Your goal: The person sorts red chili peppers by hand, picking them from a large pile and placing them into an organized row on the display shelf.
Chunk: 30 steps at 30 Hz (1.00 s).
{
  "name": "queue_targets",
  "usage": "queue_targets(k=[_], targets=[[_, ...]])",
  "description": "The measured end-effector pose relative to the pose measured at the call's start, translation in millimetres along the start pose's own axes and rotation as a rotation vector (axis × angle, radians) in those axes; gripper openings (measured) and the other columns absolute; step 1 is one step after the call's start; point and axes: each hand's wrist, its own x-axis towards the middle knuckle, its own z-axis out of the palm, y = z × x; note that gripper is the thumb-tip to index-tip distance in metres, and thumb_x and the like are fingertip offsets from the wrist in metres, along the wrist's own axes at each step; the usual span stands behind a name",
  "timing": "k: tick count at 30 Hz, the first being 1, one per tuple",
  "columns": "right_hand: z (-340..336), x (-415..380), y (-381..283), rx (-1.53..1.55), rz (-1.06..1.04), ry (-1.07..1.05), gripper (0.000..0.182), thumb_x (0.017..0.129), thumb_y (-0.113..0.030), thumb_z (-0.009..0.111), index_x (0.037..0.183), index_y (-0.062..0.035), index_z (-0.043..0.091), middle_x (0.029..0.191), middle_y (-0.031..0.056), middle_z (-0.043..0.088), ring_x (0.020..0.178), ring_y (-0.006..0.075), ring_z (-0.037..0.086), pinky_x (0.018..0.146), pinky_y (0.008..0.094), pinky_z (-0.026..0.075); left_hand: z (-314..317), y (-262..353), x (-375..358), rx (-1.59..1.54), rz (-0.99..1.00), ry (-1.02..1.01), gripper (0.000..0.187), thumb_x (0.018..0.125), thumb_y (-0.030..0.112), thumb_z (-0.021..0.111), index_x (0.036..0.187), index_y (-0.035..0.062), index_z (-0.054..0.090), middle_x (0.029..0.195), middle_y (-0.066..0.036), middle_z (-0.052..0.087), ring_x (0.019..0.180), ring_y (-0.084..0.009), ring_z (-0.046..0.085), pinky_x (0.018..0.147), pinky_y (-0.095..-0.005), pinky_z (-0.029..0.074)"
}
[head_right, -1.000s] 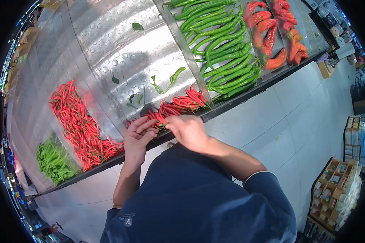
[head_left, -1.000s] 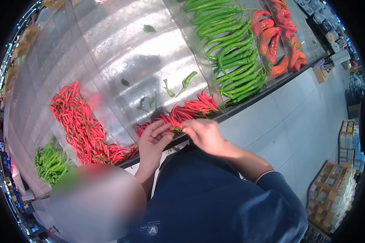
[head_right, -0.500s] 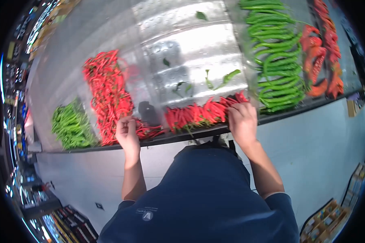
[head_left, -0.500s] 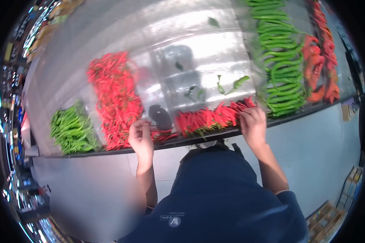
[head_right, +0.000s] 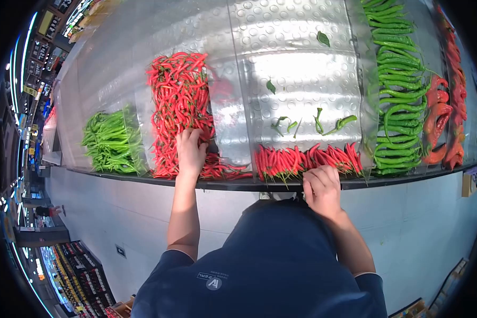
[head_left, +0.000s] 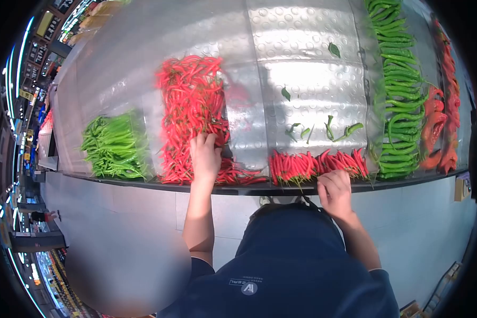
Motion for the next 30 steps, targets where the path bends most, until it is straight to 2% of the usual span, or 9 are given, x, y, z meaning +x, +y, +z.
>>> queue_targets(k=[4, 6, 11, 13, 17, 23, 25, 26, 30], targets=[[3.7, -1.2, -10.0, 0.031, -0.001, -0.031, 0.015, 0.073, 0.0, 0.072, 0.088, -0.0024, 0.069, 0.088, 0.0074, 0.067, 0.086, 0.0283, 0.06, 0.078, 0.0403, 0.047, -2.2, -16.4, 8.2, 0.069, 0.051, -0.062, 0.026, 0.075, 0.001, 0.07, 0.101, 0.0034, 0.068, 0.106, -0.012, 0.062, 0.104, -0.0341, 0.054, 0.092, -0.0449, 0.045], [5.7, -2.0, -11.1, 0.034, -0.014, -0.031, 0.015, 0.073, 0.0, 0.072, 0.088, -0.0026, 0.069, 0.088, 0.0073, 0.067, 0.086, 0.028, 0.06, 0.078, 0.0402, 0.047, -3.4, -27.0, 4.3, -0.206, 0.18, 0.112, 0.024, 0.076, -0.002, 0.068, 0.1, 0.0023, 0.069, 0.102, -0.012, 0.066, 0.098, -0.0331, 0.058, 0.088, -0.0431, 0.048], [0.6, 3.2, -29.1, 0.231, 0.064, -0.031, 0.017, 0.075, 0.002, 0.071, 0.092, -0.0008, 0.069, 0.088, 0.0095, 0.068, 0.079, 0.0281, 0.063, 0.075, 0.0387, 0.05, -59.0, 41.6, -12.0, -0.338, 0.314, 0.184, 0.024, 0.077, -0.006, 0.064, 0.099, 0.0021, 0.068, 0.099, -0.011, 0.067, 0.098, -0.0305, 0.06, 0.087, -0.0403, 0.047], [0.2, 7.7, -38.6, 0.4, 0.129, -0.026, 0.017, 0.083, 0.0, 0.07, 0.1, 0.001, 0.069, 0.088, 0.0121, 0.068, 0.075, 0.0266, 0.065, 0.07, 0.035, 0.052, -65.2, 74.2, -24.7, -0.309, 0.639, -0.001, 0.025, 0.075, -0.002, 0.063, 0.099, 0.0034, 0.067, 0.097, -0.009, 0.064, 0.1, -0.0289, 0.059, 0.088, -0.0403, 0.045], [4.1, 9.8, -47.3, 0.884, 0.437, -0.214, 0.038, 0.088, -0.002, 0.069, 0.125, 0.0009, 0.058, 0.094, 0.0103, 0.071, 0.082, 0.0142, 0.067, 0.077, 0.0285, 0.053, -35.8, 118.4, -45.7, -0.335, 0.924, -0.267, 0.038, 0.074, 0.004, 0.064, 0.112, 0.0037, 0.064, 0.097, -0.007, 0.058, 0.097, -0.0258, 0.057, 0.087, -0.0395, 0.043], [-0.6, 9.2, -45.3, 0.758, 0.556, -0.393, 0.026, 0.09, -0.005, 0.069, 0.114, 0.0014, 0.062, 0.088, 0.0115, 0.071, 0.075, 0.0169, 0.069, 0.069, 0.03, 0.054, -23.3, 126.8, -47.1, -0.48, 0.897, -0.351, 0.04, 0.076, 0.007, 0.068, 0.115, 0.0039, 0.061, 0.1, -0.008, 0.061, 0.098, -0.0277, 0.057, 0.088, -0.0408, 0.043], [3.9, 8.5, -42.6, 0.552, 0.513, -0.282, 0.018, 0.09, -0.007, 0.069, 0.106, 0.0018, 0.064, 0.082, 0.0137, 0.07, 0.069, 0.021, 0.069, 0.064, 0.0311, 0.054, -26.3, 120.7, -42.2, -0.492, 0.838, -0.146, 0.038, 0.074, 0.003, 0.07, 0.111, 0.0039, 0.061, 0.101, -0.009, 0.062, 0.099, -0.0294, 0.058, 0.088, -0.0426, 0.044], [8.5, 8.4, -41.2, 0.543, 0.625, -0.199, 0.015, 0.089, -0.008, 0.07, 0.1, 0.0017, 0.066, 0.078, 0.0156, 0.069, 0.065, 0.0237, 0.069, 0.06, 0.0322, 0.053, -24.5, 112.5, -43.9, -0.433, 0.731, -0.084, 0.032, 0.073, 0.0, 0.072, 0.103, 0.0037, 0.063, 0.099, -0.01, 0.063, 0.099, -0.0307, 0.059, 0.087, -0.0429, 0.045], [21.0, 21.1, -26.8, 0.12, 0.524, -0.125, 0.013, 0.089, -0.016, 0.068, 0.088, -0.0032, 0.063, 0.067, 0.0135, 0.067, 0.057, 0.0318, 0.066, 0.055, 0.04, 0.053, -24.8, 78.6, -46.9, -0.389, 0.588, -0.023, 0.023, 0.074, -0.001, 0.072, 0.095, 0.0028, 0.064, 0.095, -0.01, 0.063, 0.096, -0.0305, 0.059, 0.084, -0.0427, 0.045]])
